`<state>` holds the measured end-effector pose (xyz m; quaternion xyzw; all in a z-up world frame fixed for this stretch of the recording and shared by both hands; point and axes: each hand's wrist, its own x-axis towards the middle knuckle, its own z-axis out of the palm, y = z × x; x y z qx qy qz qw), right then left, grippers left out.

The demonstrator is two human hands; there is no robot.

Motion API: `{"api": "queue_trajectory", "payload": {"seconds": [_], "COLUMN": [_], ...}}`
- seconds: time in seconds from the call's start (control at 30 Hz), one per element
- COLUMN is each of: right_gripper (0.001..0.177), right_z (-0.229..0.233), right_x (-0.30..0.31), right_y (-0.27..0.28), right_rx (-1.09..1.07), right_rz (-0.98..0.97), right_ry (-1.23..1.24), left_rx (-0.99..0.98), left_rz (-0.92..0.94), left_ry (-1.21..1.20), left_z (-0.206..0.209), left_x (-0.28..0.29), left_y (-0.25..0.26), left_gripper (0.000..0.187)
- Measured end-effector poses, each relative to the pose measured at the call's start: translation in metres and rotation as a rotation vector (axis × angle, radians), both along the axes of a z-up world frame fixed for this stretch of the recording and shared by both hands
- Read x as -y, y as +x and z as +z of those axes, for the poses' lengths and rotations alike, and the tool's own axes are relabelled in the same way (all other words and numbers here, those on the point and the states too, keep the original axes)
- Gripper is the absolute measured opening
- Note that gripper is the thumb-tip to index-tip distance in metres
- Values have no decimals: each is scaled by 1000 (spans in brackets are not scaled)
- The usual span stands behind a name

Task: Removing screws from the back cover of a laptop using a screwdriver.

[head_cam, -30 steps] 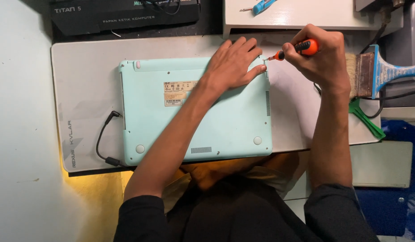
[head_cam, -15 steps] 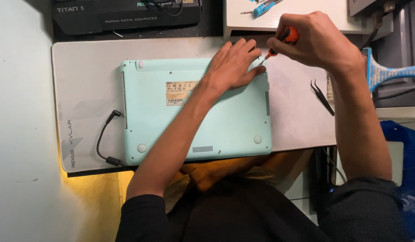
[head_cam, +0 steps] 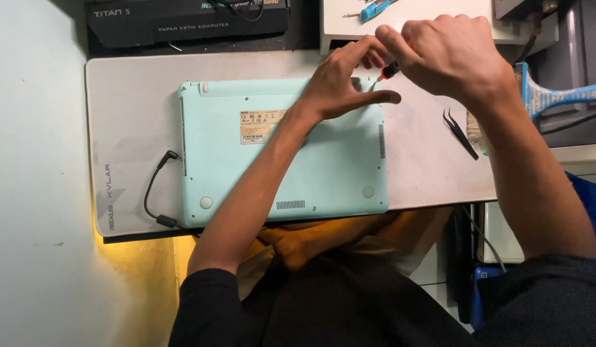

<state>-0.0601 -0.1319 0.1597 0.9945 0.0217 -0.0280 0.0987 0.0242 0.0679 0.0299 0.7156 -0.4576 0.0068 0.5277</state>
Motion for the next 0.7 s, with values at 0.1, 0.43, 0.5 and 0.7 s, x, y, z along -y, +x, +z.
{"api": "queue_trajectory", "payload": {"seconds": [0.1,0.43,0.5,0.7], "right_gripper": [53,124,52,75], "right_z": [16,2,18,16], "right_x": [-8,-2,0,-2], "right_y": [2,17,16,8], "right_rx": [-178,-69,-129,-9], "right_rz": [-20,-71,65,139], "right_ry": [50,-72,55,-178], "left_rx": [3,-107,-199,-144], "left_rz": [15,-207,-163,-187], "left_ry": [-118,47,93,206], "left_z": [1,6,4,-8], "left_x": [13,22,25,26], "left_y": [2,18,20,29], "left_gripper": [37,52,38,68]}}
